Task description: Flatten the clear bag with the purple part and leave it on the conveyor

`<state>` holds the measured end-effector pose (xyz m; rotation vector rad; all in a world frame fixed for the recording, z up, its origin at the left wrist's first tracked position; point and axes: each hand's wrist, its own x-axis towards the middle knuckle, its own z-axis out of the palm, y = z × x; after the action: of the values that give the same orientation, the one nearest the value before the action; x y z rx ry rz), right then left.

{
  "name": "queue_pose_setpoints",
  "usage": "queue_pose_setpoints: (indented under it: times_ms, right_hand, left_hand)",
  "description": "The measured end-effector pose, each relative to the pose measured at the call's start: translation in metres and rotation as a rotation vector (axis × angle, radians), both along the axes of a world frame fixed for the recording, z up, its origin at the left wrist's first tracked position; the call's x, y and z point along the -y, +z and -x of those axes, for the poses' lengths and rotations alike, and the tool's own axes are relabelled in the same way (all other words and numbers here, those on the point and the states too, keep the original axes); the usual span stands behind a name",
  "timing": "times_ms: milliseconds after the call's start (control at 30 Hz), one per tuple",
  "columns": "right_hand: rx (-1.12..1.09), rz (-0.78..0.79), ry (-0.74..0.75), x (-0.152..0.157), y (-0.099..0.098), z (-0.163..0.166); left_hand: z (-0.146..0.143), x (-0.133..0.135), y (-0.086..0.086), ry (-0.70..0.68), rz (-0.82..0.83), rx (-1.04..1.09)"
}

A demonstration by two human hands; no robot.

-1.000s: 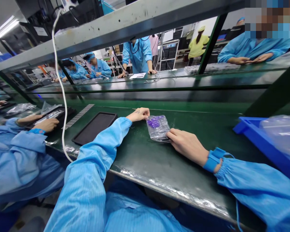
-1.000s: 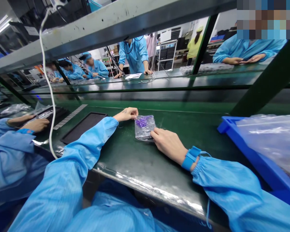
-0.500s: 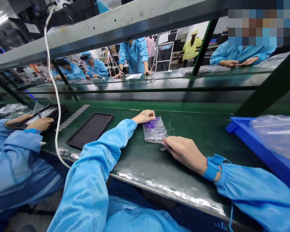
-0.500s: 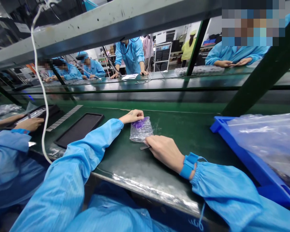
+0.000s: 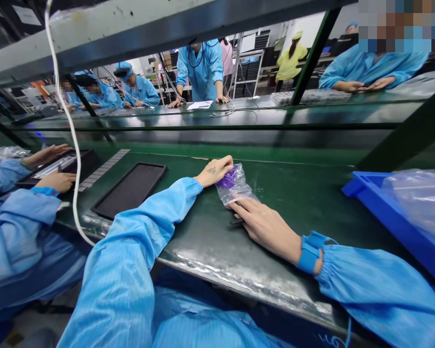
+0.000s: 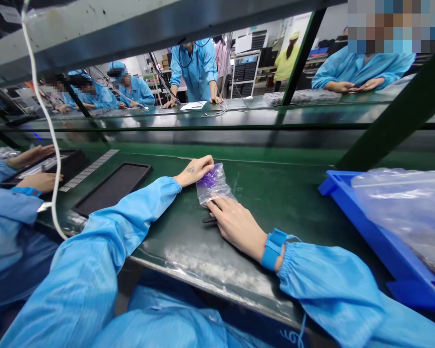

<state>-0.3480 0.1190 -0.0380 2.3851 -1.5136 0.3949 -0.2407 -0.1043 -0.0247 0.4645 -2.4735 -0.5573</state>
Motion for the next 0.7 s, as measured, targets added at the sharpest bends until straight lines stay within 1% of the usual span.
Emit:
queue_pose_setpoints:
  times_ms: [133,267,333,433,500,567,700]
  right_hand:
    - [-0.083,-0.074,-0.077,-0.003,0.005,-0.002]
    - [-0.131,-0.099,-0.130,-0.005,0.010,-0.005]
    - [-0.153,-0.113,-0.154,-0.006,0.011,-0.006]
    - [-0.161,-0.141,-0.176,-0.005,0.012,-0.007]
    - [-0.131,-0.155,-0.162,-0.005,0.011,-0.006]
    - [-0.070,-0.161,-0.121,-0.004,0.009,-0.004]
    - [0.036,-0.169,-0.048,-0.003,0.005,0.000]
  left_hand:
    - [0.002,0.001,-0.001,0.047,0.080,0.015]
    - [0.003,0.005,-0.003,0.091,0.125,0.011]
    - [0.004,0.004,-0.003,0.098,0.109,0.005]
    - [0.005,0.003,-0.002,0.063,0.038,-0.026]
    - [0.006,0.003,-0.002,0.042,-0.028,-0.023]
    - [0.008,0.003,-0.003,0.050,-0.056,0.010]
    - [0.009,0.004,-0.003,0.073,0.015,0.045]
